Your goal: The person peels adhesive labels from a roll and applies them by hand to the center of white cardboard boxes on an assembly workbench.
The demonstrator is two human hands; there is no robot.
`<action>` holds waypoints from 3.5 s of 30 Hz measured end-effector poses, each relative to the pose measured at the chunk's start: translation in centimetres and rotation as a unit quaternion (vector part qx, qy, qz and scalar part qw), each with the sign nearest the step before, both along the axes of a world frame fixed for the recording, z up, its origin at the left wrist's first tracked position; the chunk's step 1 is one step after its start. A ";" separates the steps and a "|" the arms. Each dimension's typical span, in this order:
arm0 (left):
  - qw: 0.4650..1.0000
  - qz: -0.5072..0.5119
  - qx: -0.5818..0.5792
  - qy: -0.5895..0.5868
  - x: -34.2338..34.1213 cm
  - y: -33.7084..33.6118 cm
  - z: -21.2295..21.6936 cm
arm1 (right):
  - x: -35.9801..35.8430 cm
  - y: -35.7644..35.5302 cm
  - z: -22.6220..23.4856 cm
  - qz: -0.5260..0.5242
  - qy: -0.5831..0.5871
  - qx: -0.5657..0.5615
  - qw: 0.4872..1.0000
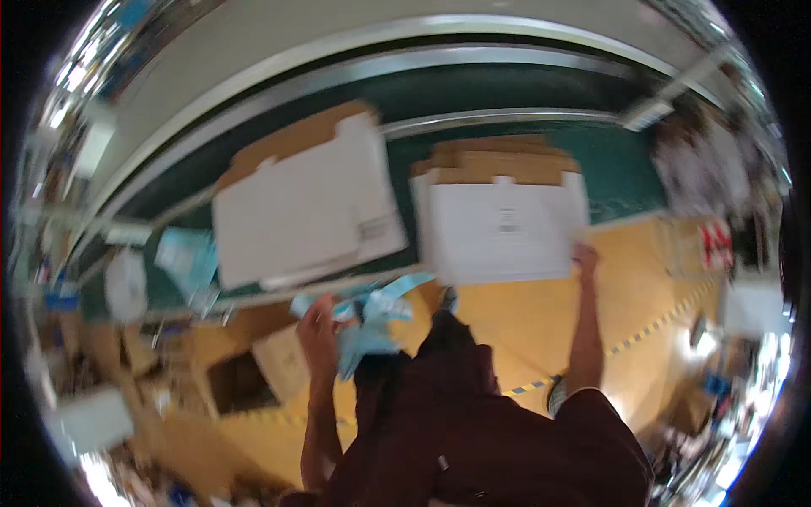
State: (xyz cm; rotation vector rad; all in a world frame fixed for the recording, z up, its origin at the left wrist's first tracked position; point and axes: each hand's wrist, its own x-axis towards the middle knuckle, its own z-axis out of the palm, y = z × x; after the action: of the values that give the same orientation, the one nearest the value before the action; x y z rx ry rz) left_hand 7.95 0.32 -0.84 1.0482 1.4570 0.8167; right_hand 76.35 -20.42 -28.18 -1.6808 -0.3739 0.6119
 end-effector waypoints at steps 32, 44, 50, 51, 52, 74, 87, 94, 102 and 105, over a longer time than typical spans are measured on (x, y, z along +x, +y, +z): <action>0.997 -0.005 -0.034 -0.065 -19.0 1.6 8.9 | -64.5 15.5 25.9 0.452 -0.179 0.091 0.869; 0.883 -0.315 0.312 0.157 -15.2 5.0 14.0 | -63.5 3.8 32.3 0.491 0.400 0.149 0.759; 0.871 -0.206 0.422 0.147 -10.9 -3.8 13.2 | -61.5 0.2 34.4 0.403 0.299 0.188 0.844; 0.885 -0.227 0.389 0.119 -11.1 -6.5 12.6 | -61.4 -0.3 34.2 0.394 0.271 0.212 0.852; 0.897 -0.246 0.355 0.095 -11.2 -8.5 12.3 | -61.5 -0.5 34.1 0.386 0.245 0.236 0.857; 0.939 -0.321 0.122 -0.023 -16.6 3.6 4.6 | -64.6 20.9 36.9 0.504 -0.228 0.019 0.833; 0.951 -0.221 -0.142 -0.160 -15.7 5.7 -0.9 | -64.7 34.3 33.1 0.413 -0.302 -0.052 0.857; 0.950 -0.165 -0.198 -0.174 -14.9 7.4 -2.1 | -61.6 41.8 26.0 0.423 -0.334 -0.029 0.842; 0.947 -0.039 -0.215 -0.235 -12.3 9.5 -2.0 | -61.3 45.9 23.1 0.406 -0.400 -0.027 0.821; 0.948 -0.030 -0.223 -0.224 -12.2 9.5 -2.1 | -61.6 45.9 22.5 0.395 -0.413 -0.022 0.820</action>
State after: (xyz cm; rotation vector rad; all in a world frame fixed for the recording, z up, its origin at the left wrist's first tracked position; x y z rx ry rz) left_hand -4.29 9.81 -2.94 0.5168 1.1360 0.5906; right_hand 14.77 25.53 -5.68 -1.7298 -1.7587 0.4268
